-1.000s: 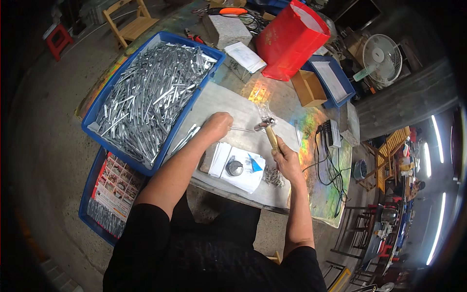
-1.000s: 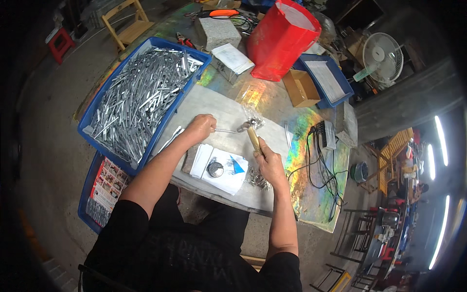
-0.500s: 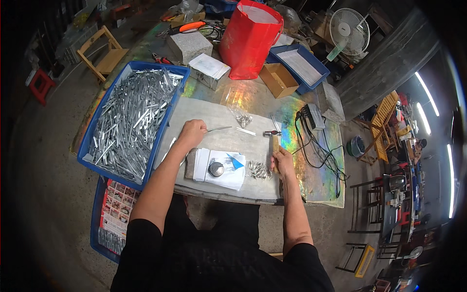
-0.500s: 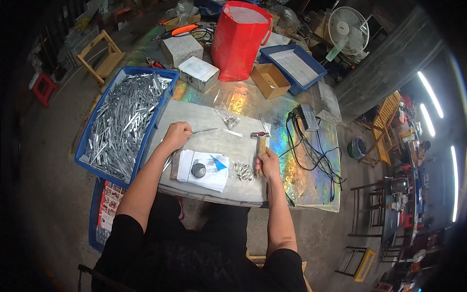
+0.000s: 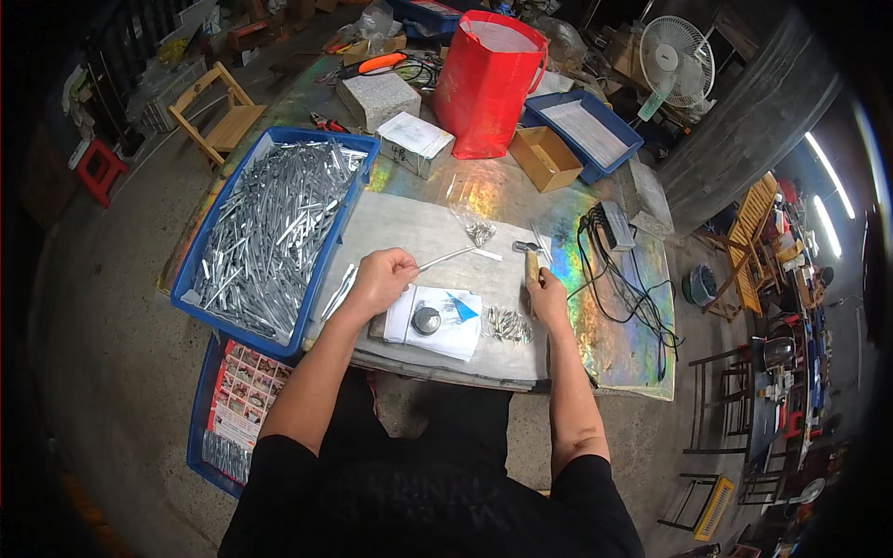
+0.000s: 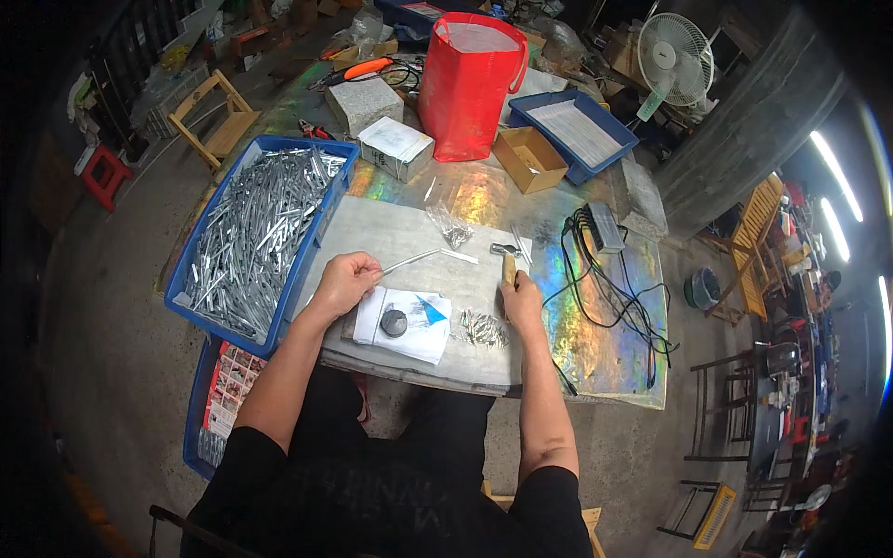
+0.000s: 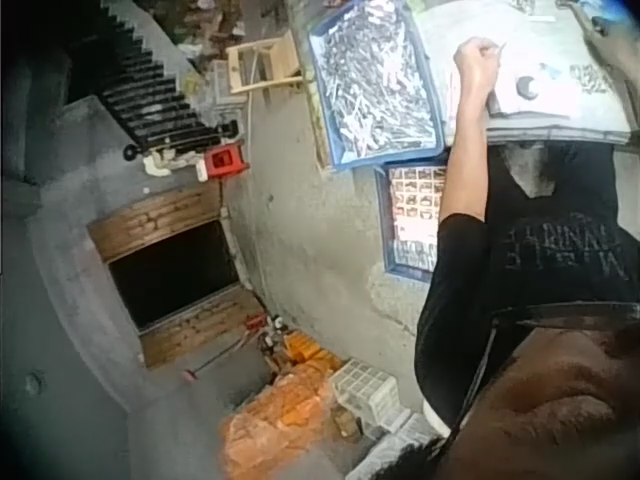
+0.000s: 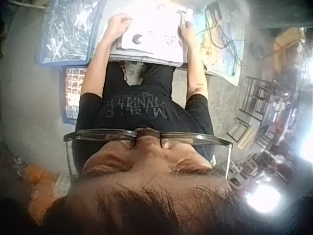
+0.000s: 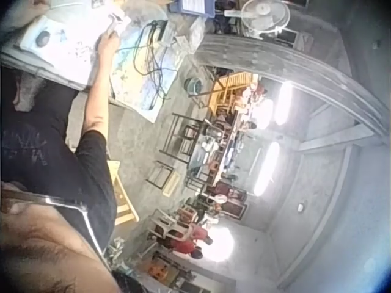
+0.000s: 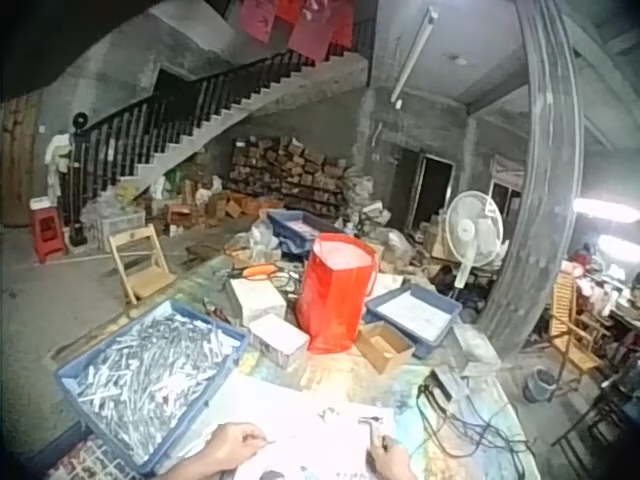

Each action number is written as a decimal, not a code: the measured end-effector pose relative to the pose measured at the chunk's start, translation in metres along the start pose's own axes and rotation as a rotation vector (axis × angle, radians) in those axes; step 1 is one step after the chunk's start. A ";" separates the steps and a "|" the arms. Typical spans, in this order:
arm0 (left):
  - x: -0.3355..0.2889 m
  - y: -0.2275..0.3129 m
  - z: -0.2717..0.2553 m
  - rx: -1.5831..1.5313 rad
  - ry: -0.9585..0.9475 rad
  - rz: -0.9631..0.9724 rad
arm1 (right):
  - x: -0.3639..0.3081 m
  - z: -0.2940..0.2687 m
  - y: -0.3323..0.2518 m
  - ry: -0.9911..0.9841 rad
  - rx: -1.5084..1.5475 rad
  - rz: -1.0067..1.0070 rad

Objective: The person assembles small metal components by inserting metal pins into metal parts and securing them with a hammer.

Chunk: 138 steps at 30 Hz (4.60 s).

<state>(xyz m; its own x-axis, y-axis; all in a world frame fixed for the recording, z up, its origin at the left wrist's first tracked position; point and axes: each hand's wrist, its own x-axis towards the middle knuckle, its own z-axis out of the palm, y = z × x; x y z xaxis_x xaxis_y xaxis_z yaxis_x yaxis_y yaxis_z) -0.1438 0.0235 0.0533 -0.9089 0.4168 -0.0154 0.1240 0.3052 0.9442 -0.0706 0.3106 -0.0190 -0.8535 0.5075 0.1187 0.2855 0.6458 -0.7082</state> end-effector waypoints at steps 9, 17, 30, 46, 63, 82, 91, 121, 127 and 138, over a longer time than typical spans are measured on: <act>-0.038 0.010 -0.001 -0.217 -0.062 -0.007 | -0.029 -0.023 -0.068 0.183 -0.220 -0.306; -0.072 0.009 -0.004 -0.409 -0.271 -0.080 | -0.086 -0.022 -0.130 -0.161 0.308 -0.492; -0.104 -0.007 0.005 -0.870 -0.092 -0.080 | -0.136 0.010 -0.121 -0.263 0.854 0.063; -0.108 -0.016 0.013 -0.885 -0.040 -0.161 | -0.169 0.014 -0.122 -0.539 1.295 0.567; -0.112 -0.023 0.028 -0.809 -0.142 -0.169 | -0.180 0.023 -0.113 -0.635 1.468 0.735; -0.124 -0.036 0.063 -0.632 -0.134 -0.084 | -0.194 0.033 -0.098 -0.447 1.176 0.427; -0.122 -0.034 0.059 -0.699 -0.250 -0.202 | -0.128 0.011 -0.044 0.133 0.059 -0.297; -0.122 -0.039 0.062 -0.673 -0.392 -0.232 | -0.106 -0.004 -0.051 -0.144 0.072 -0.166; -0.123 -0.036 0.060 -0.656 -0.385 -0.263 | -0.117 -0.005 -0.060 -0.247 0.479 0.002; -0.126 -0.037 0.062 -0.691 -0.362 -0.191 | -0.174 0.019 -0.097 -0.381 0.981 0.148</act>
<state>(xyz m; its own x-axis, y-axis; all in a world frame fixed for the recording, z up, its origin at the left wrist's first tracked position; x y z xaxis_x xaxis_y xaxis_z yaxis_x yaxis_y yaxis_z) -0.0097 0.0127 0.0001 -0.6889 0.6992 -0.1913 -0.4030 -0.1501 0.9028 0.0416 0.1488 0.0161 -0.9678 0.2215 -0.1197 0.0658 -0.2365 -0.9694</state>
